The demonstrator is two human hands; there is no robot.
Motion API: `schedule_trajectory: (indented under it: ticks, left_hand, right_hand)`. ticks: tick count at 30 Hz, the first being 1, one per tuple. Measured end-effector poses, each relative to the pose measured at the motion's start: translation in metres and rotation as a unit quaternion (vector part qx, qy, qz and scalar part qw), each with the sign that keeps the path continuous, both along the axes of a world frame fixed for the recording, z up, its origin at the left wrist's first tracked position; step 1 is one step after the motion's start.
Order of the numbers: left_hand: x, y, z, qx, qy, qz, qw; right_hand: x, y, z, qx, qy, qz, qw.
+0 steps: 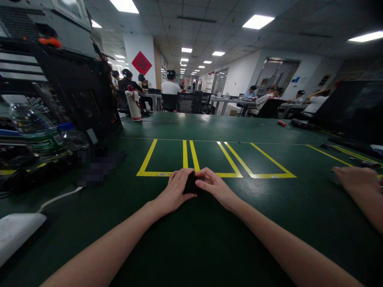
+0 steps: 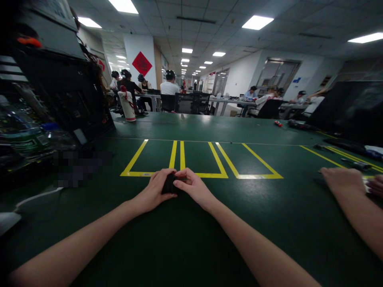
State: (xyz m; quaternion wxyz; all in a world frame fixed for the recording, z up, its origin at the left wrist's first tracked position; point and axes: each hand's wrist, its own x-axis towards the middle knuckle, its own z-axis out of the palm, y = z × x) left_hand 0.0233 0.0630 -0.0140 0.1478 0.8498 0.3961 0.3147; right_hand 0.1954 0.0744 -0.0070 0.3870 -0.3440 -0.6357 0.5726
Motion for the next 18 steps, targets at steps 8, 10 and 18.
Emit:
schedule_trajectory:
  ticks: [8, 10, 18]
  left_hand:
    - [-0.0008, -0.0025, 0.0030, -0.026, -0.001, 0.007, 1.000]
    - [-0.0008, -0.0025, 0.0027, -0.026, -0.001, 0.006, 1.000]
    - [-0.0008, -0.0045, 0.0082, -0.031, 0.001, 0.002, 1.000]
  right_hand:
    - [0.0042, 0.0003, 0.0016, -0.028, 0.030, 0.059, 0.997]
    - [0.0038, -0.0003, 0.0010, -0.029, 0.034, 0.059, 0.997]
    - [-0.0003, 0.0000, -0.0013, 0.002, -0.001, 0.003, 1.000]
